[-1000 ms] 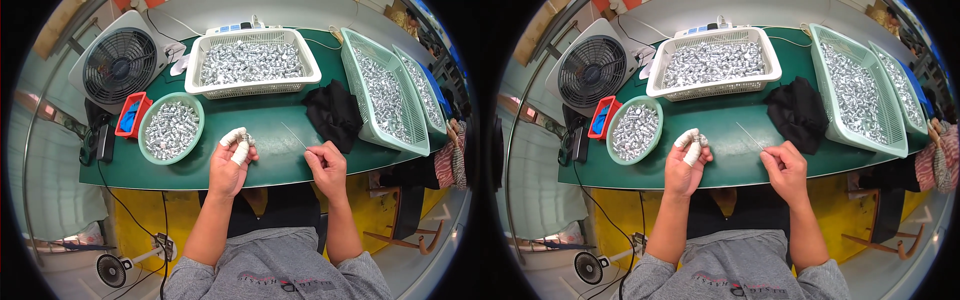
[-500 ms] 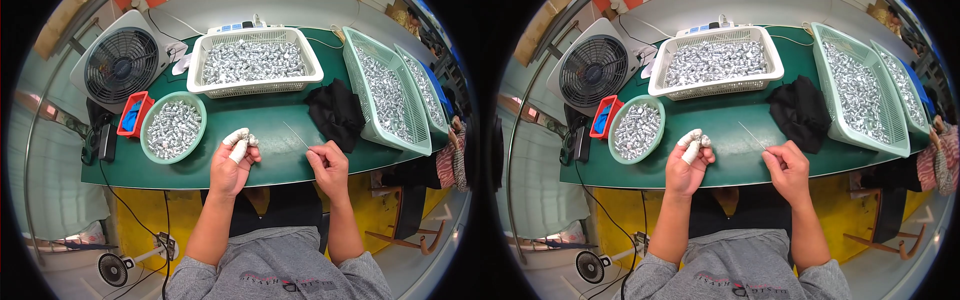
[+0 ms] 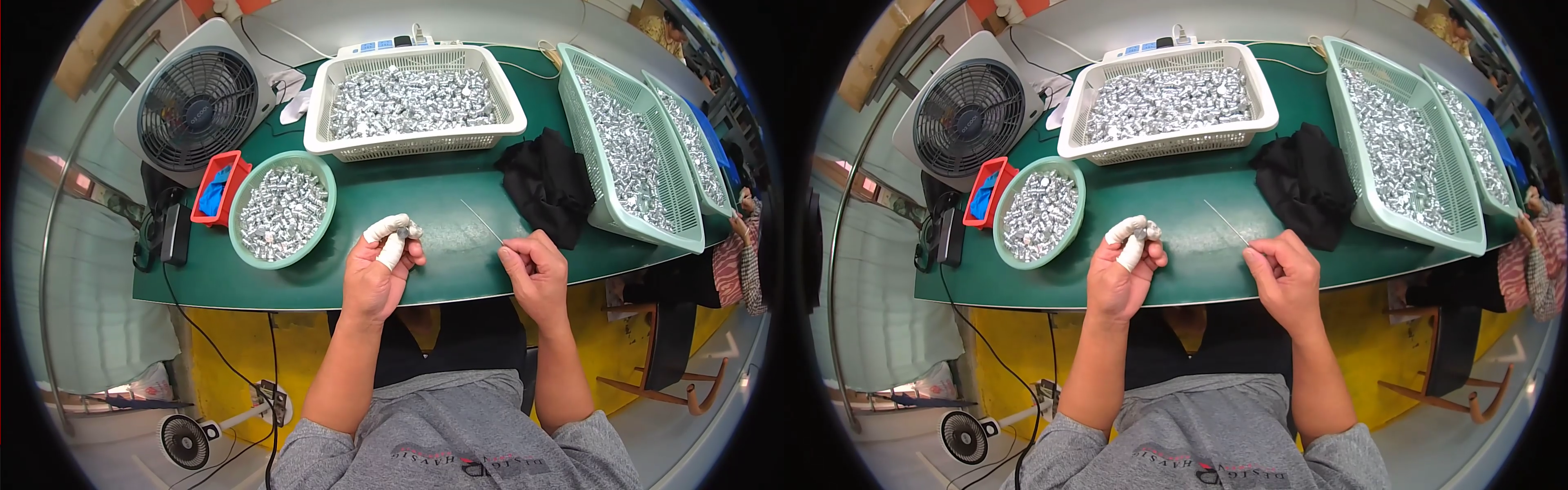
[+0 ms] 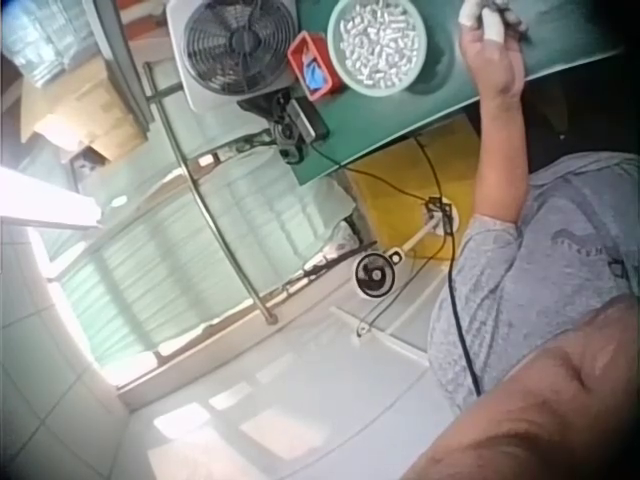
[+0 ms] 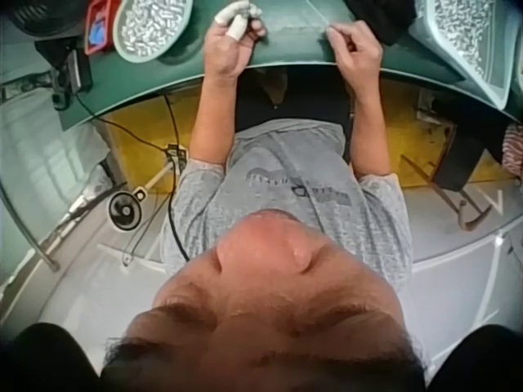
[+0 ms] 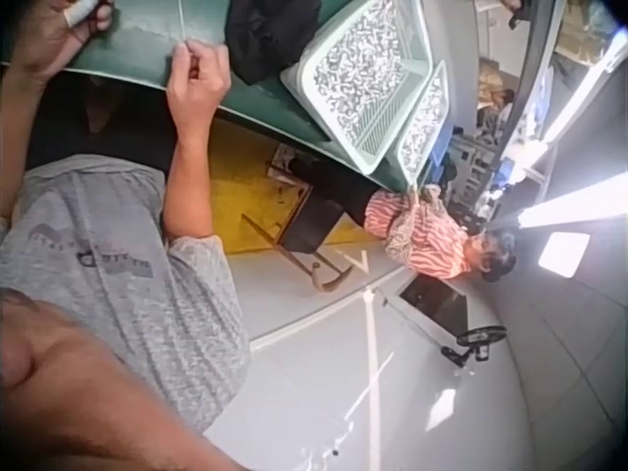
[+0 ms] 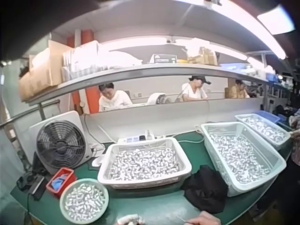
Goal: Inspecting and clearing holes in small white plastic parts using a thin metal wire at a factory workstation.
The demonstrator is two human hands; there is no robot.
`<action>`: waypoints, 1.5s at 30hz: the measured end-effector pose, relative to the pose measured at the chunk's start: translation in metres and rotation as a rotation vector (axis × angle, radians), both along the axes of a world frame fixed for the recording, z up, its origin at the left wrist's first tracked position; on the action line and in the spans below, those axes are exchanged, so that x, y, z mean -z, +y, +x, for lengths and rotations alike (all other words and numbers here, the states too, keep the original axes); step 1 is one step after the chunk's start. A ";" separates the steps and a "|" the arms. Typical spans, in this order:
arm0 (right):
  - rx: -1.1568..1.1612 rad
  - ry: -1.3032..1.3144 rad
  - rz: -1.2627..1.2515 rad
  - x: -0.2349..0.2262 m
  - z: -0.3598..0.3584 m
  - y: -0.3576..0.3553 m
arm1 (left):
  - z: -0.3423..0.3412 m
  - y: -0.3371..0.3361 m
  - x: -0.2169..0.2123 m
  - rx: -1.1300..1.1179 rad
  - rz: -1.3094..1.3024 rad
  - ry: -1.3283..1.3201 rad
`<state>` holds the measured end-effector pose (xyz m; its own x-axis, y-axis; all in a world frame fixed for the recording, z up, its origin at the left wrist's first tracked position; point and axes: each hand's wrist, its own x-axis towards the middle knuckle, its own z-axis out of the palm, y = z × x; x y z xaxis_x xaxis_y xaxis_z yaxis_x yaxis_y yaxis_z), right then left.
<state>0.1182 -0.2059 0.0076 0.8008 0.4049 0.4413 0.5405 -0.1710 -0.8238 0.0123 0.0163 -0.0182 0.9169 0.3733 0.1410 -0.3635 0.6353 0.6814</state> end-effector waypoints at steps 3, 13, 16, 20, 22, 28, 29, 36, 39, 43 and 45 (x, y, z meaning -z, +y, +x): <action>0.009 -0.004 0.013 -0.001 0.000 -0.001 | 0.001 -0.003 -0.002 -0.010 0.044 0.055; -0.052 -0.014 -0.053 0.004 0.001 -0.007 | 0.084 0.009 -0.100 -0.616 0.818 0.175; -0.067 -0.025 -0.067 0.004 0.005 -0.003 | 0.055 0.027 -0.081 -0.634 0.965 0.185; -0.109 -0.028 -0.126 -0.004 0.005 -0.005 | 0.006 0.068 -0.082 -0.732 1.253 0.324; -0.142 -0.026 -0.166 -0.009 0.004 -0.003 | -0.020 0.100 -0.089 -0.855 1.444 0.384; -0.138 -0.048 -0.155 -0.010 0.004 -0.004 | -0.082 0.154 -0.103 -0.684 1.742 0.637; -0.133 -0.065 -0.149 -0.010 0.004 -0.003 | -0.087 0.157 -0.102 -0.617 1.820 0.703; -0.139 -0.033 -0.138 -0.008 0.003 -0.004 | -0.084 0.164 -0.092 -0.447 2.071 0.857; -0.112 -0.034 -0.152 -0.010 0.002 -0.006 | -0.083 0.163 -0.095 -0.521 2.043 0.764; -0.089 -0.025 -0.139 -0.005 0.003 -0.004 | -0.068 0.133 -0.093 -0.615 1.625 0.502; -0.117 0.002 -0.107 -0.004 0.002 -0.002 | -0.059 0.108 -0.088 -0.552 0.957 0.376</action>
<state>0.1206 -0.2080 0.0117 0.7461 0.5402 0.3894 0.5604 -0.1936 -0.8053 -0.0471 0.1247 0.0701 0.7069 0.6228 0.3352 -0.1033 -0.3780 0.9200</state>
